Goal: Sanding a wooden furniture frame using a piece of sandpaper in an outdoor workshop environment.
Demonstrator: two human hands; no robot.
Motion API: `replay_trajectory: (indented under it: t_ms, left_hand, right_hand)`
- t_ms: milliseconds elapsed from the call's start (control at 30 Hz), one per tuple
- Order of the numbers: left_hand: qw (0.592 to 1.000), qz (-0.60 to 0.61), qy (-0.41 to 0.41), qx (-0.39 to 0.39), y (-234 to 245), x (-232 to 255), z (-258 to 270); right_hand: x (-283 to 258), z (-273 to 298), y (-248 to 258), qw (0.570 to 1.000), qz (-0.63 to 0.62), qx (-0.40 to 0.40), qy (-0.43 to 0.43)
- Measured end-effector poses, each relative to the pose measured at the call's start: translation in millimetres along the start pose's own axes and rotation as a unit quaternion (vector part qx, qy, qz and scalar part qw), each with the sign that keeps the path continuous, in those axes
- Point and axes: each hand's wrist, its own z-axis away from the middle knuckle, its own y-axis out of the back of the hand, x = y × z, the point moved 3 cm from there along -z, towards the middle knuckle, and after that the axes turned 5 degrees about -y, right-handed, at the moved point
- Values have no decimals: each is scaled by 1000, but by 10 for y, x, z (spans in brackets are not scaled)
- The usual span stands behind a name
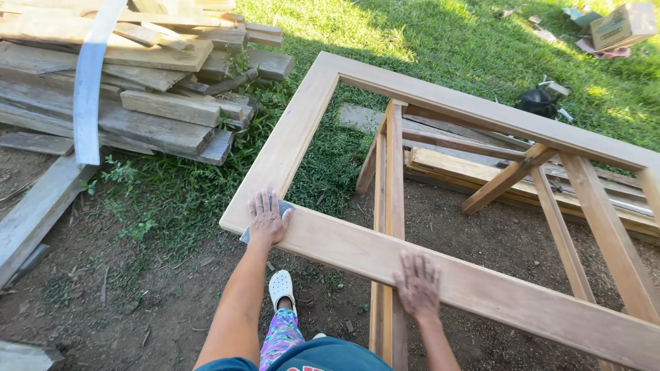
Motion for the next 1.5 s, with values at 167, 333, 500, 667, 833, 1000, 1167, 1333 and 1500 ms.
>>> replay_trajectory:
  t_ms: [167, 333, 500, 667, 833, 1000, 1167, 1333, 1500]
  left_hand:
    - [1000, 0, -1, 0, -4, 2, -7]
    - [999, -3, -9, 32, -19, 8, 3]
    - [1000, -14, 1, 28, -33, 46, 3]
    - [999, -23, 24, 23, -37, 189, 50]
    - [999, -37, 27, 15, -26, 496, 122]
    - [997, -36, -54, -53, 17, 1092, 268]
    - [985, 9, -156, -67, 18, 1812, 636]
    - [970, 5, -234, -65, 77, 1908, 797]
    - [965, 23, -252, -74, 77, 1427, 610]
  right_hand:
    - [1421, 120, -315, 993, 19, 30, -108]
    - [2395, 305, -312, 974, -10, 34, -226]
    - [2633, 285, -383, 926, -5, 5, -377]
    - [2482, 253, -272, 910, -9, 6, -416]
    - [1999, 85, -93, 875, -33, 5, -482]
    - [1153, -203, 74, 912, -60, -42, -404]
    - [192, -363, 259, 959, -42, -71, -273]
    - [-128, -402, 269, 975, -22, -118, -187]
    - [147, -341, 285, 982, -35, -121, -142]
